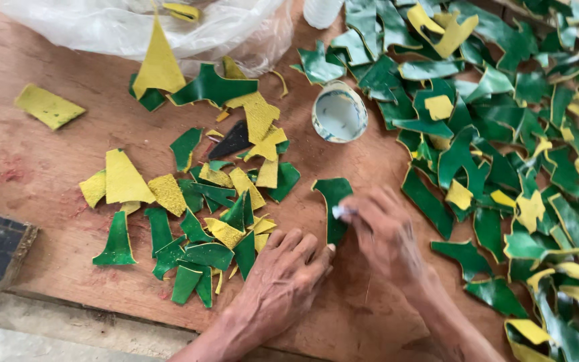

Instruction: The person repeatedly picks up green foam pieces with yellow backing from a pile on a wooden table. Using a small white applicator dipped in a cup of white glue, they apply glue to the edges of each piece and then place it into a larger pile of finished pieces.

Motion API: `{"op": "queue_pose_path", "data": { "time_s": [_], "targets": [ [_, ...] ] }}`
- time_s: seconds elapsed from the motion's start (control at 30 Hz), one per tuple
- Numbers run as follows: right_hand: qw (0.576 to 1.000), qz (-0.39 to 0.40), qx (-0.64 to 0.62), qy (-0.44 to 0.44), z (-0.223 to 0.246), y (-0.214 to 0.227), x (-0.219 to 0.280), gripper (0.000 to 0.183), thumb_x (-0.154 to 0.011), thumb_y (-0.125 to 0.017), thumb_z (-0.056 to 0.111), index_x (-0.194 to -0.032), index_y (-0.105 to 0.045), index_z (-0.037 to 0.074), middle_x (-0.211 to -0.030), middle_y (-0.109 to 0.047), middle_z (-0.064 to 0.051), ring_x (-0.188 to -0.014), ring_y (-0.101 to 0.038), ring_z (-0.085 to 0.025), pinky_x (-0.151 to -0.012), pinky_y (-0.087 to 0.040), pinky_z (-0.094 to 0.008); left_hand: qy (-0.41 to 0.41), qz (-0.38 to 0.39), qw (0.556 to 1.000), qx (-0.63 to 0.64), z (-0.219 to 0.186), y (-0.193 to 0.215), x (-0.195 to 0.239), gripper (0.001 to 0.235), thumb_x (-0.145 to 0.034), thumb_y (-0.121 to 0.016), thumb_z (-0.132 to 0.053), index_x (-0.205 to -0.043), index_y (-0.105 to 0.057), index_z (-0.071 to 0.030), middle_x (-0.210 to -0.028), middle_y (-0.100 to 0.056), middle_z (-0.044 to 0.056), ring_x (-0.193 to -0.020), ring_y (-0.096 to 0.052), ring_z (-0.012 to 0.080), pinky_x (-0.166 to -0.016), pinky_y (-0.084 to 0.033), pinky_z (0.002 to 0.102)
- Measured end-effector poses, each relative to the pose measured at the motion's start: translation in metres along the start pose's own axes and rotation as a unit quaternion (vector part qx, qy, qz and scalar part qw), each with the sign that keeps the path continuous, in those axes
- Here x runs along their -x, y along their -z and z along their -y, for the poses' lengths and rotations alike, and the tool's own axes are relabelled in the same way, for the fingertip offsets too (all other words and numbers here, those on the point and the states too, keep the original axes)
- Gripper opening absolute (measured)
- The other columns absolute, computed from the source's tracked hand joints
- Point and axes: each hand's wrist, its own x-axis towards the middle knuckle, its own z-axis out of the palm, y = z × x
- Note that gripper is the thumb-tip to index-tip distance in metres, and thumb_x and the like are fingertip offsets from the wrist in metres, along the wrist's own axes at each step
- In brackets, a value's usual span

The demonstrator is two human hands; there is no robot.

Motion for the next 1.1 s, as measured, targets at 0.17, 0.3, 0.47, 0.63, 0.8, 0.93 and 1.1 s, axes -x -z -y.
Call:
{"op": "queue_pose_path", "data": {
  "time_s": [0.17,0.3,0.47,0.63,0.8,0.93,1.1],
  "targets": [
    [0.998,-0.033,0.029,-0.053,0.001,0.001,-0.015,0.017,-0.088,-0.077,0.002,-0.103,-0.068,0.001,-0.095,-0.065,-0.016,-0.089,-0.062,-0.036,-0.077,-0.050,-0.045,0.003,-0.003,1.000,-0.030,-0.009,-0.001,0.001,0.041,-0.080,-0.059,-0.010,-0.119,-0.066,0.003,-0.118,-0.060,0.017,-0.116,-0.055,0.0313,-0.099,-0.041,0.045],
    [1.000,0.013,-0.008,0.006,0.003,0.001,-0.005,0.018,-0.082,-0.076,0.007,-0.098,-0.068,0.005,-0.091,-0.066,-0.011,-0.085,-0.063,-0.033,-0.076,-0.052,-0.043,-0.043,0.012,0.999,-0.026,-0.010,-0.009,0.005,0.034,-0.078,-0.060,-0.013,-0.109,-0.062,0.001,-0.138,-0.057,0.024,-0.131,-0.053,0.0365,-0.110,-0.038,0.048],
    [0.999,-0.038,0.016,-0.027,-0.013,-0.010,0.000,0.018,-0.089,-0.076,0.002,-0.103,-0.067,0.001,-0.098,-0.067,-0.015,-0.092,-0.063,-0.036,-0.081,-0.051,-0.045,-0.082,0.087,0.991,0.066,-0.015,-0.013,0.017,0.041,-0.083,-0.061,-0.013,-0.120,-0.062,0.004,-0.132,-0.058,0.020,-0.127,-0.054,0.0340,-0.111,-0.041,0.048],
    [0.999,-0.024,0.010,0.022,-0.007,-0.014,-0.011,0.019,-0.084,-0.074,0.002,-0.102,-0.068,0.004,-0.098,-0.065,-0.016,-0.096,-0.063,-0.037,-0.084,-0.051,-0.046,-0.040,0.015,0.999,-0.023,-0.010,-0.013,0.015,0.056,-0.081,-0.060,-0.011,-0.131,-0.058,0.012,-0.138,-0.057,0.022,-0.128,-0.055,0.0339,-0.108,-0.044,0.045],
    [0.999,-0.040,-0.002,0.004,-0.005,-0.015,-0.015,0.016,-0.090,-0.075,0.000,-0.104,-0.068,0.002,-0.099,-0.066,-0.016,-0.096,-0.063,-0.039,-0.083,-0.050,-0.046,-0.035,0.019,0.999,-0.015,-0.016,-0.017,0.018,0.054,-0.079,-0.059,-0.010,-0.129,-0.060,0.012,-0.138,-0.055,0.024,-0.133,-0.052,0.0373,-0.111,-0.042,0.048],
    [0.999,0.010,0.002,0.032,-0.006,-0.020,-0.026,0.018,-0.084,-0.073,-0.002,-0.100,-0.068,0.002,-0.094,-0.065,-0.014,-0.089,-0.062,-0.036,-0.079,-0.050,-0.045,-0.032,0.027,0.999,0.000,-0.013,-0.015,0.020,0.049,-0.082,-0.058,-0.010,-0.127,-0.061,0.011,-0.138,-0.055,0.024,-0.140,-0.048,0.0390,-0.119,-0.039,0.047],
    [0.999,-0.001,-0.028,0.029,-0.007,-0.026,-0.014,0.014,-0.090,-0.072,-0.003,-0.102,-0.068,0.003,-0.097,-0.066,-0.012,-0.093,-0.063,-0.034,-0.081,-0.050,-0.042,-0.027,0.039,0.999,0.026,-0.014,-0.021,0.023,0.046,-0.082,-0.059,-0.011,-0.122,-0.062,0.010,-0.137,-0.055,0.024,-0.140,-0.047,0.0400,-0.117,-0.039,0.047]
  ]
}}
